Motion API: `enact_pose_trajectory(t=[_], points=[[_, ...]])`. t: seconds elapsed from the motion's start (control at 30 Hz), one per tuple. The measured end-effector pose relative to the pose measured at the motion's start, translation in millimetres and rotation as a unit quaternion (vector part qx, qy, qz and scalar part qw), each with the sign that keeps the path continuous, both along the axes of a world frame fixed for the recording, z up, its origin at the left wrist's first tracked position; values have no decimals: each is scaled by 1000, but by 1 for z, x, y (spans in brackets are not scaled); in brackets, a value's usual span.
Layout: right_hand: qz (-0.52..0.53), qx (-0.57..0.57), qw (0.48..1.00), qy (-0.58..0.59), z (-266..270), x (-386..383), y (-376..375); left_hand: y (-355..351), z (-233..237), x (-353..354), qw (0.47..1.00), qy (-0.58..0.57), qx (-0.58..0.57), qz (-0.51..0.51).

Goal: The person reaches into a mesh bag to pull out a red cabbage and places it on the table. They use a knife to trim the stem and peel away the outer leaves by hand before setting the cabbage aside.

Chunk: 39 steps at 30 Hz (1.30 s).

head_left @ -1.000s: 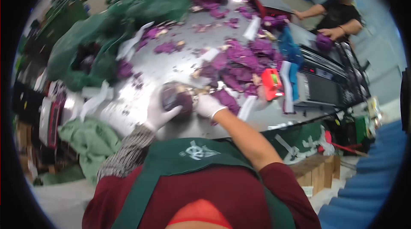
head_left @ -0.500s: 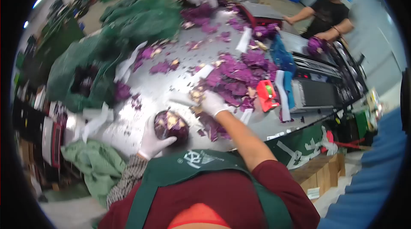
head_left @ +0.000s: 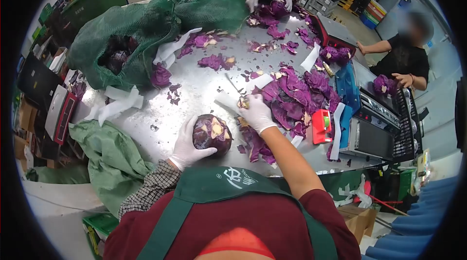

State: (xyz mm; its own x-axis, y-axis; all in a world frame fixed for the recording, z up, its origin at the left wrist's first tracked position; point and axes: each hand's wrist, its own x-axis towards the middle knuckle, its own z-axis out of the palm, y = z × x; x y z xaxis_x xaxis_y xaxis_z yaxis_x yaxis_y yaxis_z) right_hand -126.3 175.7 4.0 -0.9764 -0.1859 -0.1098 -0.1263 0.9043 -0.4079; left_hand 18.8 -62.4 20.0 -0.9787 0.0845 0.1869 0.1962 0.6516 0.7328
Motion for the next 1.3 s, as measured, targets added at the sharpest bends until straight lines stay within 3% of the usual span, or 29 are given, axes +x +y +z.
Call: enact_pose_trajectory(t=[0.1,0.23,0.33,0.4,0.43,0.47,0.53,0.6,0.67,0.73,0.8,0.97,1.07,1.17,1.27,1.3], points=[[25,91,995,-12,-10,-9,-10,3,-2,0,1000,-9,10,0],[26,59,996,-56,0,-39,-7,-4,-5,-3,1000,20,5,-8],[-7,-8,1000,-1,22,-79,4,2,-4,-1,1000,15,7,-13],[-40,7,998,54,80,-80,0,-2,-3,-2,999,49,-13,-9],[-47,-23,993,102,51,-109,8,-3,-3,-1,999,48,-15,-5],[-26,-75,991,112,61,-103,12,-4,-5,0,999,45,-13,-7],[-4,-123,991,53,84,-63,4,-5,-10,1,999,47,-11,-1],[77,-280,956,32,32,-21,3,-3,-7,1,998,59,-5,-2],[35,-233,955,-180,27,34,1,-5,-7,-1,999,51,5,-5],[-112,-453,820,-333,15,85,-11,-6,-2,-1,999,29,22,-15],[-109,-503,805,-294,-2,110,-19,0,-2,-1,999,25,25,-9],[-51,-449,874,-180,11,98,-6,20,-18,-2,994,110,2,0],[-78,-486,847,-200,5,93,2,27,-13,-15,995,95,-26,-5],[-124,-458,857,-200,0,92,8,27,-6,-40,999,23,-43,-10],[-104,-379,919,-37,-6,93,18,36,-1,-62,996,-22,-85,-24],[-89,-300,949,30,0,97,25,42,6,-68,992,-28,-118,-32]])
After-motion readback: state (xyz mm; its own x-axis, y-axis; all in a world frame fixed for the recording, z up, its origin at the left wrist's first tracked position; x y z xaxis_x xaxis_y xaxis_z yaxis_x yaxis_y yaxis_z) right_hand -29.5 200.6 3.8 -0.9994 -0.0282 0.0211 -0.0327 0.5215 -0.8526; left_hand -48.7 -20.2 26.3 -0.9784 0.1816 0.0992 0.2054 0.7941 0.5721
